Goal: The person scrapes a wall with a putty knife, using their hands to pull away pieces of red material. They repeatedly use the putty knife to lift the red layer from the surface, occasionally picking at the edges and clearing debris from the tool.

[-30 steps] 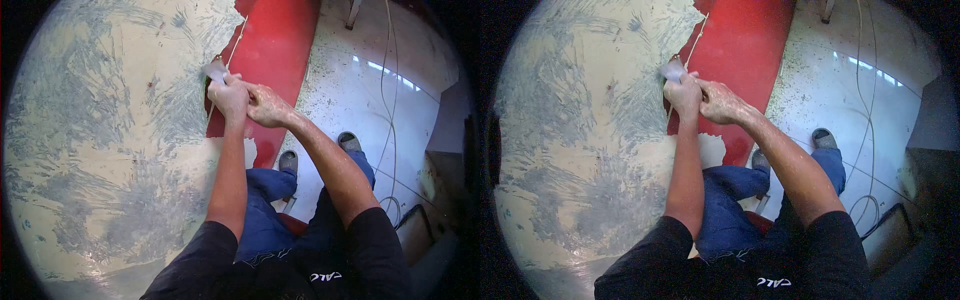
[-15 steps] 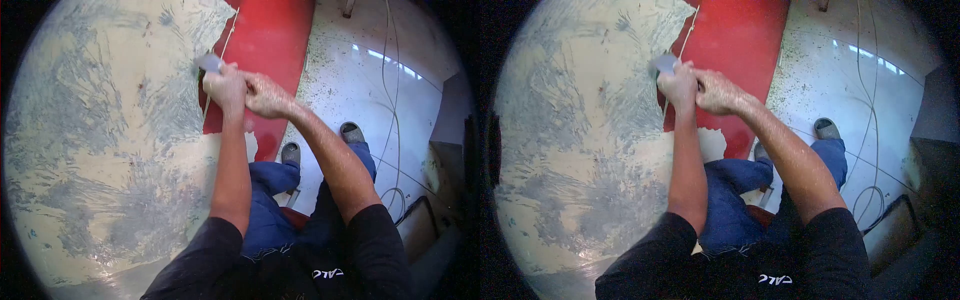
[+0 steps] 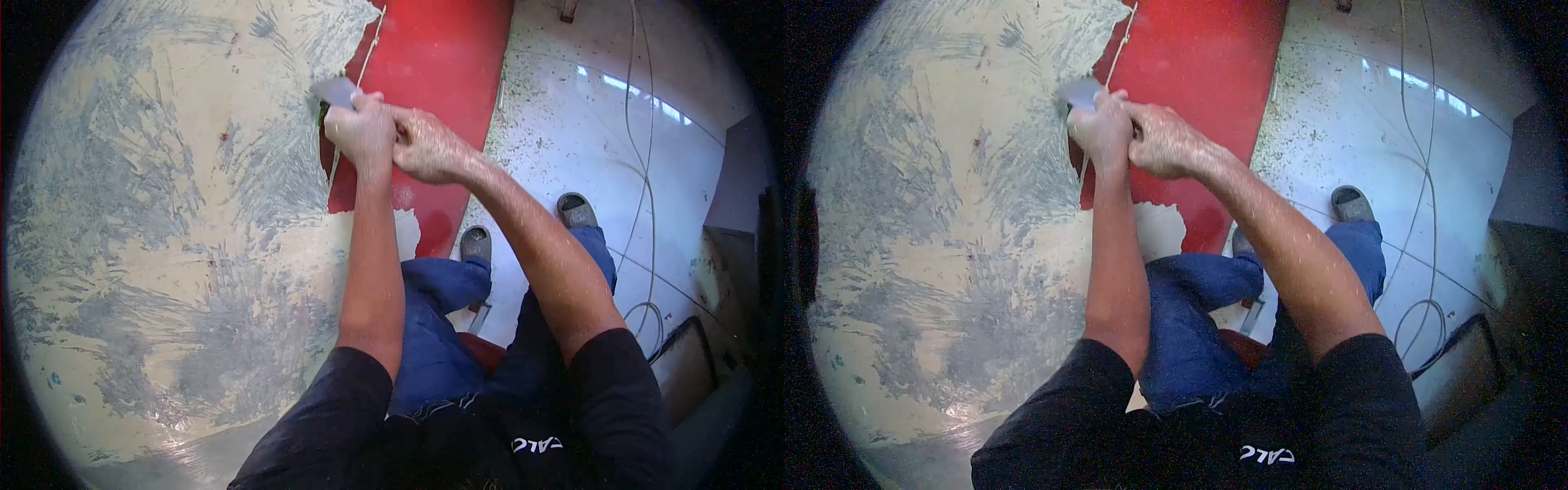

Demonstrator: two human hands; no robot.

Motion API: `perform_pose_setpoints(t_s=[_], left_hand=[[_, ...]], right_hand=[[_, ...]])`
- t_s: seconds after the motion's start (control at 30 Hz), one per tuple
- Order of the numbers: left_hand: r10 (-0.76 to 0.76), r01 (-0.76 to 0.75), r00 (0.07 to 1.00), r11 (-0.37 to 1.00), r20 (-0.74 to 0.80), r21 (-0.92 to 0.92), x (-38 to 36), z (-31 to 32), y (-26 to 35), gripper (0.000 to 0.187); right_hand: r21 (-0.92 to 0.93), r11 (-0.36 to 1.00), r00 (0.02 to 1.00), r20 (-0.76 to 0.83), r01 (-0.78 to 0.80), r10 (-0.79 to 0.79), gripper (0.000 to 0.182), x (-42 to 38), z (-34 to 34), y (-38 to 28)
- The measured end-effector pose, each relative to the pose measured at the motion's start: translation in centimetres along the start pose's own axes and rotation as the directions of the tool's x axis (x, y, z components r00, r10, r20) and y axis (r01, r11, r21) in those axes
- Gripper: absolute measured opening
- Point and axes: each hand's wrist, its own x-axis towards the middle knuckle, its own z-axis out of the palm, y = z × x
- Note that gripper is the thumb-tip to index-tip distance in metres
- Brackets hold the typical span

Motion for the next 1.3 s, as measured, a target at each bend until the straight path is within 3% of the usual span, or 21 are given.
perform_pose_setpoints(t_s=[0.07, 0.2, 0.23, 0.3, 0.4, 0.47, 0.57, 0.6, 0.63, 0.67, 0.7, 0.73, 0.77, 0.8, 0.93, 1.03, 1.07, 1.17, 1.2, 1.23, 1.3], left_hand=[[0.035, -0.035, 0.999, 0.999, 0.007, -0.007, 0.6, 0.1, 0.8, 0.030], [0.172, -0.174, 0.983, 0.984, 0.072, 0.036, 2.8, 2.4, -0.9, 0.027], [0.123, -0.126, 0.992, 0.973, 0.028, 0.194, 2.9, 3.2, 0.0, 0.026], [0.108, -0.108, 0.994, 0.994, 0.031, 0.001, 1.6, 3.1, 1.6, 0.026], [0.308, -0.315, 0.947, 0.946, 0.096, 0.079, 0.2, 2.2, 1.3, 0.028], [0.266, -0.240, 0.934, 0.961, 0.237, -0.135, -1.7, 1.4, 0.0, 0.032], [0.356, -0.311, 0.847, 0.934, 0.395, -0.175, -5.7, 0.9, -8.2, 0.044], [0.251, -0.121, 0.876, 0.942, 0.412, -0.314, -8.5, 1.5, -10.4, 0.047], [0.077, -0.046, 0.811, 0.997, 0.579, -0.069, -10.6, 1.6, -13.8, 0.044], [0.121, -0.303, 0.755, 0.936, 0.644, 0.180, -13.3, 2.7, -17.2, 0.042], [-0.097, 0.047, 0.611, 0.995, 0.785, 0.087, -14.2, 2.4, -15.7, 0.039], [0.085, -0.178, 0.595, 0.984, 0.799, 0.028, -14.3, 3.2, -14.5, 0.035], [-0.003, -0.199, 0.500, 0.973, 0.866, 0.119, -13.0, 3.5, -11.2, 0.034], [0.032, -0.161, 0.509, 0.985, 0.860, 0.058, -12.6, 3.8, -9.6, 0.037], [0.071, -0.062, 0.448, 0.997, 0.891, -0.048, -11.0, 4.1, -9.0, 0.047], [0.006, -0.278, 0.417, 0.953, 0.909, 0.122, -11.1, 3.4, -10.6, 0.050], [-0.103, -0.321, 0.281, 0.927, 0.954, 0.194, -10.8, 3.6, -11.0, 0.050], [-0.091, -0.305, 0.256, 0.937, 0.962, 0.170, -11.2, 3.5, -10.8, 0.048], [-0.011, -0.311, 0.321, 0.943, 0.947, 0.116, -12.0, 3.7, -10.9, 0.046], [-0.107, -0.303, 0.178, 0.940, 0.978, 0.158, -11.4, 3.5, -9.4, 0.048], [0.405, -0.211, 0.434, 0.914, 0.805, -0.346, -18.5, 7.6, -17.6, 0.040]], right_hand=[[-0.093, 0.993, 0.997, 0.013, -0.069, 0.071, 0.035, -0.2, -0.1, -1.3], [0.028, 1.000, 0.993, -0.115, 0.008, -0.005, 0.037, 2.2, 0.5, 2.9], [0.006, 0.998, 0.982, -0.182, 0.057, -0.055, 0.035, 1.8, -0.4, 2.3], [-0.094, 0.984, 0.939, -0.297, 0.150, -0.172, 0.037, 1.0, -0.9, 1.1], [-0.157, 0.988, 0.951, -0.304, 0.002, -0.050, 0.042, -0.4, -0.8, -0.3], [-0.245, 0.965, 0.965, -0.261, -0.097, 0.030, 0.046, -1.4, -0.7, 0.3], [-0.487, 0.853, 0.960, -0.273, -0.189, 0.056, 0.046, -2.9, -1.7, 2.8], [-0.575, 0.793, 0.959, -0.280, -0.202, 0.042, 0.046, -3.2, -2.2, 3.3], [-0.537, 0.792, 0.946, -0.288, -0.290, 0.151, 0.043, -3.2, -3.0, 3.0], [-0.498, 0.777, 0.918, -0.296, -0.384, 0.264, 0.041, -3.3, -3.7, 2.1], [-0.454, 0.748, 0.874, -0.296, -0.484, 0.386, 0.039, -3.7, -4.1, 1.7], [-0.490, 0.752, 0.894, -0.317, -0.440, 0.316, 0.036, -4.4, -4.2, 2.1], [-0.521, 0.760, 0.910, -0.343, -0.389, 0.230, 0.033, -4.9, -4.6, 2.8], [-0.549, 0.763, 0.919, -0.366, -0.342, 0.148, 0.031, -5.2, -5.0, 3.6], [-0.706, 0.531, 0.880, -0.316, -0.468, 0.355, 0.024, -5.2, -6.4, 6.0], [-0.766, 0.435, 0.852, -0.270, -0.473, 0.449, 0.023, -4.6, -5.7, 7.0], [-0.779, 0.449, 0.869, -0.240, -0.438, 0.432, 0.022, -4.6, -5.2, 7.4], [-0.672, 0.648, 0.933, -0.235, -0.358, 0.272, 0.025, -3.9, -3.5, 8.1], [-0.593, 0.719, 0.930, -0.282, -0.363, 0.237, 0.024, -3.1, -1.9, 5.1], [-0.638, 0.747, 0.969, -0.247, -0.187, 0.031, 0.031, -3.2, -0.9, 5.2], [-0.602, 0.791, 0.986, -0.165, -0.108, 0.010, 0.045, -4.2, 1.5, 3.6]])
